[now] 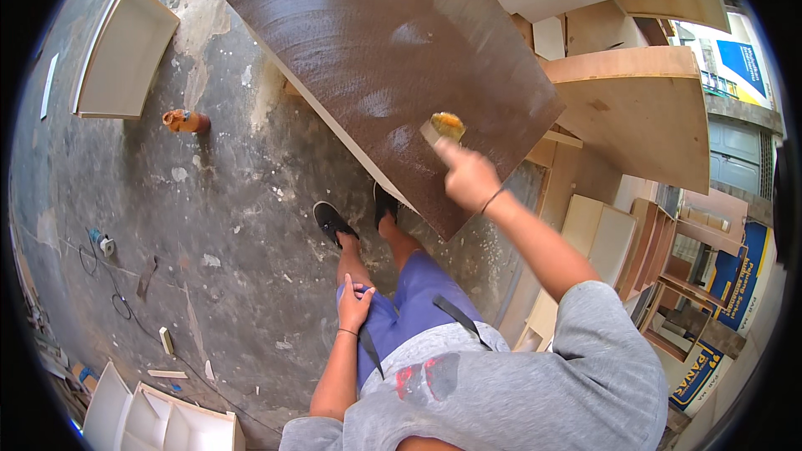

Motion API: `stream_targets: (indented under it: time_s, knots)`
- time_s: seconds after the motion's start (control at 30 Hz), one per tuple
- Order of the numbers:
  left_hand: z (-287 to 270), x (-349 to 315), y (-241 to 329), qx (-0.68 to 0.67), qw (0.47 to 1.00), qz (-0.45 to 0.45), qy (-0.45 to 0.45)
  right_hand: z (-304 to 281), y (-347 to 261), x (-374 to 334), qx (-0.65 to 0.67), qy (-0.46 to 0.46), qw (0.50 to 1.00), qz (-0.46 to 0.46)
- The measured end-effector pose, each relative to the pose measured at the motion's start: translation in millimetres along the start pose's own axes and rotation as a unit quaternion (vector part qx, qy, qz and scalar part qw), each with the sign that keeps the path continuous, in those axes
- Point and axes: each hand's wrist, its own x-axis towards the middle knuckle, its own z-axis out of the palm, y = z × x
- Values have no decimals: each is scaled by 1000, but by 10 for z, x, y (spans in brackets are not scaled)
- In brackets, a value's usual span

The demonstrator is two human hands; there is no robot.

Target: The person applies adhesive from a bottle onto a board and spreads it using a spreader, then handles a decorative strip.

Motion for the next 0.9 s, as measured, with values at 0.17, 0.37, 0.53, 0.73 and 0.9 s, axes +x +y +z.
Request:
stream_targets:
  time_s: [0.17, 0.37, 0.53, 0.73, 0.9]
  knots:
    - [66, 114, -65, 52, 998, 19, -16, -84, 867, 684, -1, -13, 968, 251]
    - [157, 19, 29, 26, 1000, -7, -14, 280, -634, 830, -144, -123, 980, -57]
    - [294, 49, 58, 25, 1000, -17, -2, 173, 75, 660, -200, -170, 915, -307]
    - [473, -8, 182, 50, 998, -40, 21, -97, 738, -34, -246, -237, 901, -268]
    - [561, -52, 200, 23, 998, -41, 30, 0, 871, -637, -231, -263, 909, -224]
